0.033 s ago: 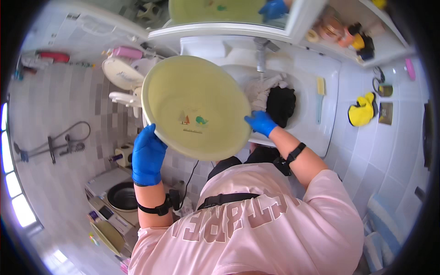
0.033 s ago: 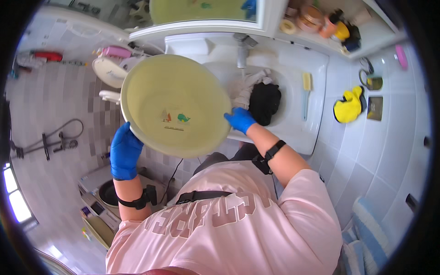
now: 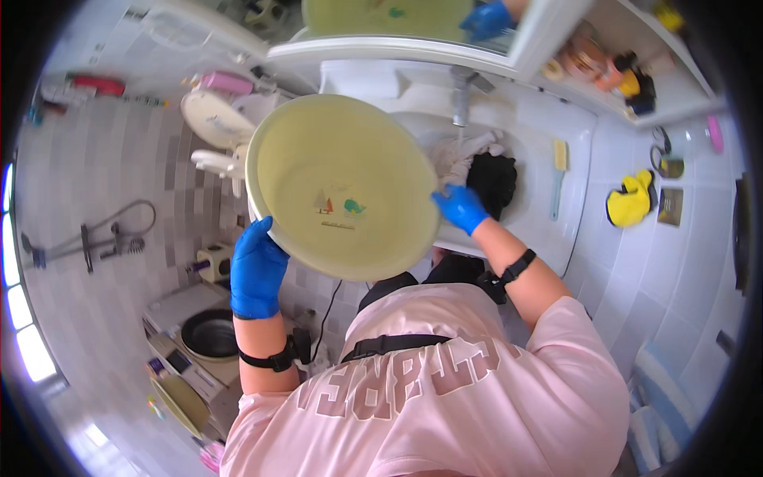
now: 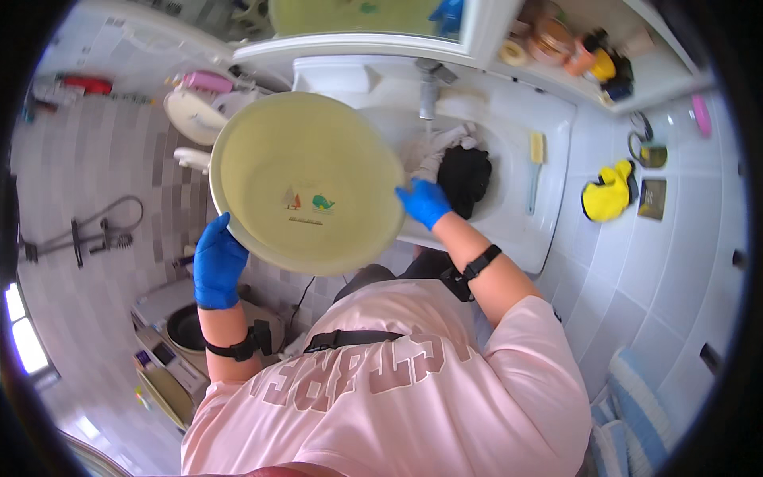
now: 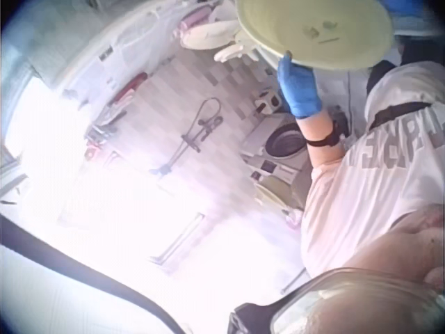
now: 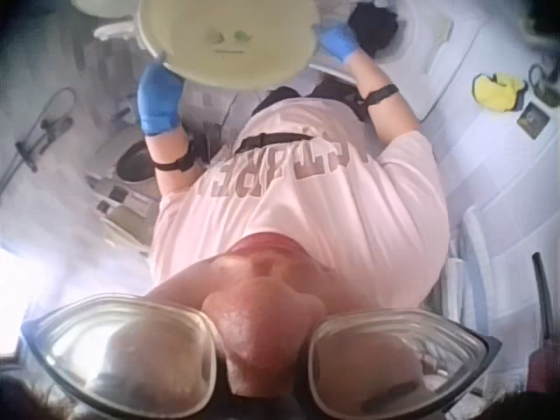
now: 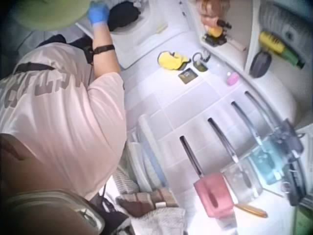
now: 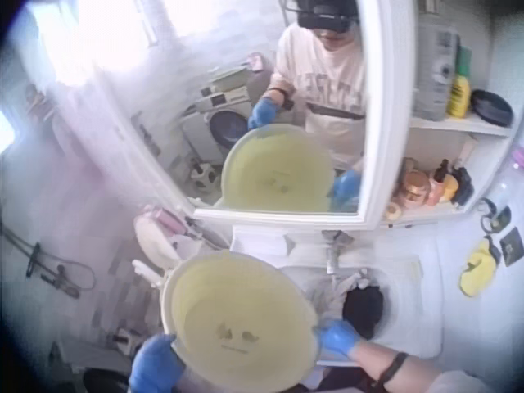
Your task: Hand washing and rinsing dark and light clothing in a basin inside a bathroom.
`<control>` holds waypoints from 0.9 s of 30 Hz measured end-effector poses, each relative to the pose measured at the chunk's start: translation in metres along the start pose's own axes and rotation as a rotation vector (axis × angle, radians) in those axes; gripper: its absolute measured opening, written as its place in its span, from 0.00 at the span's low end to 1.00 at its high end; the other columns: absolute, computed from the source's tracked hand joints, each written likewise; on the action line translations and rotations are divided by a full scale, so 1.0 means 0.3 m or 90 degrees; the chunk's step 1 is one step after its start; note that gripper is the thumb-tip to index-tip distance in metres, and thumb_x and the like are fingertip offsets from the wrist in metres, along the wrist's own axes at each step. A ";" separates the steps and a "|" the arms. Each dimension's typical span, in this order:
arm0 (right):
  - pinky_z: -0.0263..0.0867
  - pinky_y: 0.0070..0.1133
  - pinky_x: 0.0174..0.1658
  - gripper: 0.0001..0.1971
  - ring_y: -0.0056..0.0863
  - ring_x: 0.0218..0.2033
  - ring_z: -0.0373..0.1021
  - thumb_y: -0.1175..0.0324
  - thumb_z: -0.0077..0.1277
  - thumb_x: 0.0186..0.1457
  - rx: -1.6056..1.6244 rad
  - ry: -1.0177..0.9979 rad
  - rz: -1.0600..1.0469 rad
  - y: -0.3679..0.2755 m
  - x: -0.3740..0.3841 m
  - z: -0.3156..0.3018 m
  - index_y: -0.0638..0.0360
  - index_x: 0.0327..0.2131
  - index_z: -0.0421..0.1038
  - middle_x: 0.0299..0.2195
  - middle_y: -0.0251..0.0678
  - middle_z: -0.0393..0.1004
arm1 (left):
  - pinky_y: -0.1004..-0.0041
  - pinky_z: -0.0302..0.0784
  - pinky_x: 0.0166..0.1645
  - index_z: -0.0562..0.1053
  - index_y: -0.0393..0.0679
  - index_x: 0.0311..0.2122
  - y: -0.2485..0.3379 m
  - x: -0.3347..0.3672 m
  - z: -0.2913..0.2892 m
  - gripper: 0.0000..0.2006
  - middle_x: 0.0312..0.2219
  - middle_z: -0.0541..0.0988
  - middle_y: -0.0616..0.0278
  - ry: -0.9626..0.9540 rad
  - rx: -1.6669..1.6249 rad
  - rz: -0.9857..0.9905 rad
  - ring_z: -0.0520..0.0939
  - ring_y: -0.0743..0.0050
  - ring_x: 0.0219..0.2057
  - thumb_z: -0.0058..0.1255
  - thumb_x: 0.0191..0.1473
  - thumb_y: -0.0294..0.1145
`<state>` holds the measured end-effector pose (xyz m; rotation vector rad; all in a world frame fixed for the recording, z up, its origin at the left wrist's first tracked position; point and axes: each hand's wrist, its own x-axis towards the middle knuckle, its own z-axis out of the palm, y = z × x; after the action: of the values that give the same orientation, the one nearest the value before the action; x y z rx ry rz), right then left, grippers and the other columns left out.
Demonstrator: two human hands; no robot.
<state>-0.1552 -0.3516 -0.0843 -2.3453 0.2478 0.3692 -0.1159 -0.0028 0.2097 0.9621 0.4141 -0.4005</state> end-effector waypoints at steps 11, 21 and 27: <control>0.69 0.41 0.48 0.28 0.51 0.44 0.73 0.56 0.54 0.57 -0.343 0.364 -0.093 -0.177 0.242 -0.393 0.68 0.55 0.65 0.64 0.48 0.57 | 0.53 0.68 0.61 0.71 0.36 0.55 -0.002 -0.270 -0.517 0.25 0.51 0.78 0.48 0.125 -0.262 0.006 0.78 0.48 0.52 0.47 0.52 0.35; 0.66 0.34 0.56 0.29 0.52 0.53 0.69 0.59 0.53 0.62 -0.179 0.464 -0.154 -0.213 0.204 -0.206 0.76 0.57 0.64 0.53 0.60 0.70 | 0.52 0.68 0.62 0.70 0.30 0.53 0.056 -0.542 -0.807 0.26 0.51 0.77 0.43 0.134 -0.454 0.162 0.77 0.45 0.52 0.45 0.49 0.32; 0.59 0.40 0.60 0.41 0.44 0.59 0.63 0.36 0.44 0.61 0.555 -0.289 0.203 -0.808 -0.075 0.037 0.58 0.66 0.54 0.63 0.40 0.61 | 0.57 0.72 0.59 0.70 0.31 0.52 -0.008 -0.619 -0.950 0.25 0.46 0.79 0.45 0.138 -0.504 0.236 0.80 0.51 0.47 0.46 0.47 0.29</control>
<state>-0.1102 -0.1701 0.0719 -1.3248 0.4522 0.7550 -0.3204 0.2641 0.1576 0.2887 0.5211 0.2107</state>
